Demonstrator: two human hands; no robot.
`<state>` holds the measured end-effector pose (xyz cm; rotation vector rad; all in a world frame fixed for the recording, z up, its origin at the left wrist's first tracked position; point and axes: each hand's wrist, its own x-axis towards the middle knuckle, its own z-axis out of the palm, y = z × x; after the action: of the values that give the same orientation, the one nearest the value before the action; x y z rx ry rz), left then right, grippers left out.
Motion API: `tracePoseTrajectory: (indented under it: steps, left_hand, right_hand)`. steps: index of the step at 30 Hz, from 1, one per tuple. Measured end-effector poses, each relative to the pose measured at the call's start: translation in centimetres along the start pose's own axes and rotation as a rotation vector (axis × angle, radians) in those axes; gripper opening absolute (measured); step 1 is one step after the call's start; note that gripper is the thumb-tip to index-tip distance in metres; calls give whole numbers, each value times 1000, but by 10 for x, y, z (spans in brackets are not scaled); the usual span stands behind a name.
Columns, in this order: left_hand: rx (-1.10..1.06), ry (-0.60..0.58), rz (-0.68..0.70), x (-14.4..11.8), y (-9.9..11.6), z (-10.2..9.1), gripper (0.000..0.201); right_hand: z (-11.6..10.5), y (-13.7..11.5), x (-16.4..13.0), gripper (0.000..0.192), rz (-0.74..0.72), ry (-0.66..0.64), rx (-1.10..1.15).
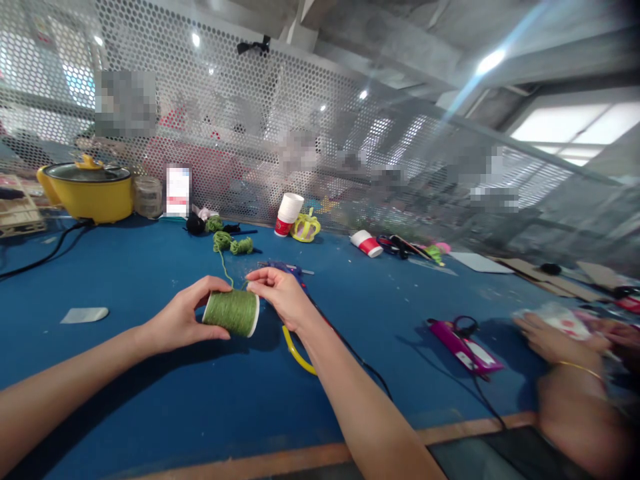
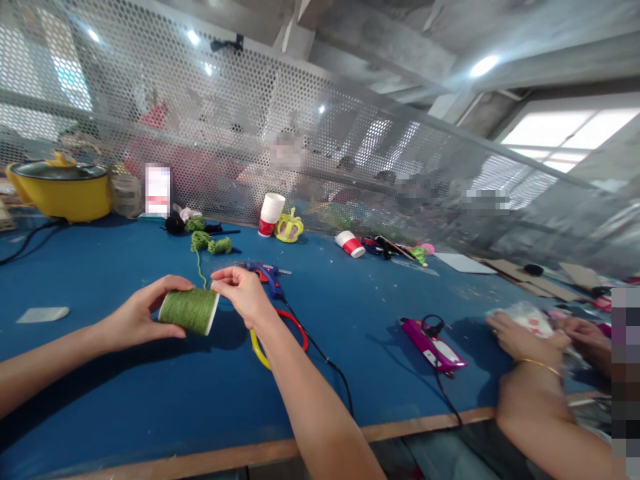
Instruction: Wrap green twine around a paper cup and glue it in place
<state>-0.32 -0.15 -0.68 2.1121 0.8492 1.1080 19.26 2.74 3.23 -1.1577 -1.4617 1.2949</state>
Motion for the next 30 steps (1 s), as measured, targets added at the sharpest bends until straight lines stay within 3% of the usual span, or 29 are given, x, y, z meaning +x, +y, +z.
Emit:
tracePoseTrajectory:
  steps: [14, 18, 22, 27, 30]
  left_hand:
    - [1, 1, 8, 0, 1, 1, 49]
    - [-20, 22, 32, 1, 3, 2, 48]
    - [-6, 59, 26, 2, 4, 3, 46]
    - [58, 117, -44, 3, 1, 5, 46]
    - [141, 114, -50, 4, 0, 5, 47]
  right_hand:
    - [-1, 5, 4, 15, 45, -44, 25]
    - [-7, 8, 9, 9, 30, 27, -118]
    - [-17, 1, 6, 26, 18, 78, -204]
    - [-12, -11, -10, 34, 93, -171, -127]
    - [-4, -11, -14, 25, 106, -209, 6]
